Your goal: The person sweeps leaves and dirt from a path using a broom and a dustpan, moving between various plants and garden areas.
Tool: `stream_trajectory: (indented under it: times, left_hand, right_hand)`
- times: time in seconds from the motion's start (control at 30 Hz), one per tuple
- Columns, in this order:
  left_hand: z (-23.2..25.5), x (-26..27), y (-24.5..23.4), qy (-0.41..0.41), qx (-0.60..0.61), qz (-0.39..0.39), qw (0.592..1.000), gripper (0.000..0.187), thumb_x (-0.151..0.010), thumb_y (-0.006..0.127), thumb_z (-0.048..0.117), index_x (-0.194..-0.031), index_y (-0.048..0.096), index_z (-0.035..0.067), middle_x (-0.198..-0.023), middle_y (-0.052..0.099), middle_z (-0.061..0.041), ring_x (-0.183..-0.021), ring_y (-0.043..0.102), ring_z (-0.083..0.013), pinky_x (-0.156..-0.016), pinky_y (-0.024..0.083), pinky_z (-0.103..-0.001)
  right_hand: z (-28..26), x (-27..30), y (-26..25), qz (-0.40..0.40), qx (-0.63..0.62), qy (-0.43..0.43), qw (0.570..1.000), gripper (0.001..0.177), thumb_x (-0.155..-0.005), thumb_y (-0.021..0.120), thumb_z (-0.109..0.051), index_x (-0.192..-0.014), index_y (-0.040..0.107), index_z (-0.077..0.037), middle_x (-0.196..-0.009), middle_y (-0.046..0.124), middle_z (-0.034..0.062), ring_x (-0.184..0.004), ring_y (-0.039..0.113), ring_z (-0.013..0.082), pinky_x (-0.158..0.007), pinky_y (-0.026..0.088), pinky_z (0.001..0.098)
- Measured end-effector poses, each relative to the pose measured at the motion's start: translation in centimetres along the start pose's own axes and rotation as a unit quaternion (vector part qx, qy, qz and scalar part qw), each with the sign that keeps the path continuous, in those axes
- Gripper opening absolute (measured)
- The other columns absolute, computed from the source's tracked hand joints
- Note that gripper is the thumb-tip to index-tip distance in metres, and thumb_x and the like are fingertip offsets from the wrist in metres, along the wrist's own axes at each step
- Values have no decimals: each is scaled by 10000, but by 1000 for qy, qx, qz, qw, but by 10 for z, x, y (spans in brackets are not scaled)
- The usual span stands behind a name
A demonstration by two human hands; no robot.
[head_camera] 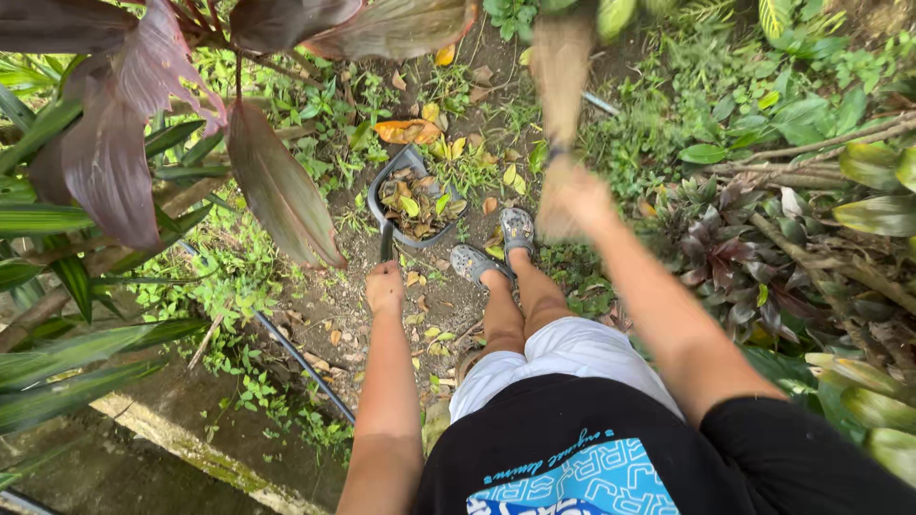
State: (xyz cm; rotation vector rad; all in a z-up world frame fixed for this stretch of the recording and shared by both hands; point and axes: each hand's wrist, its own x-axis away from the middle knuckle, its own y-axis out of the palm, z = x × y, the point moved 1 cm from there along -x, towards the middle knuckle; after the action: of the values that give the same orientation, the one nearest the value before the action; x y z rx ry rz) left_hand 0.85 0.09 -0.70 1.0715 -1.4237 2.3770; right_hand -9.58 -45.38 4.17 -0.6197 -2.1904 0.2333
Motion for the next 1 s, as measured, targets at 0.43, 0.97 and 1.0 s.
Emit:
stream_trajectory:
  times: [0.43, 0.97, 1.0]
  left_hand:
    - [-6, -2, -8, 34, 162, -13, 986, 294, -819, 699, 178, -1081, 788, 80, -956, 785, -99, -792, 718, -203, -728, 536, -331]
    - [-69, 9, -48, -89, 53, 47, 993, 363, -923, 688, 355, -1022, 768, 15, -746, 663, -112, -658, 641, -214, -619, 479, -359]
    - [-67, -4, -52, -99, 86, 17, 991, 389, -944, 663, 359, -994, 747, -18, -772, 678, -168, -672, 651, -272, -626, 492, -414]
  right_hand:
    - [-13, 191, -40, -199, -166, 106, 960, 849, -709, 670, -218, -1523, 462, -92, -1496, 568, 107, -1288, 591, 266, -1029, 508, 414]
    - [101, 136, 124, -334, -88, 78, 935, 692, -850, 671, -191, -1507, 500, -55, -1099, 742, 173, -954, 709, 200, -883, 550, 316]
    - [110, 157, 117, -329, -140, 101, 929, 643, -870, 654, -204, -1493, 557, -79, -1140, 733, 128, -983, 697, 148, -898, 527, 282]
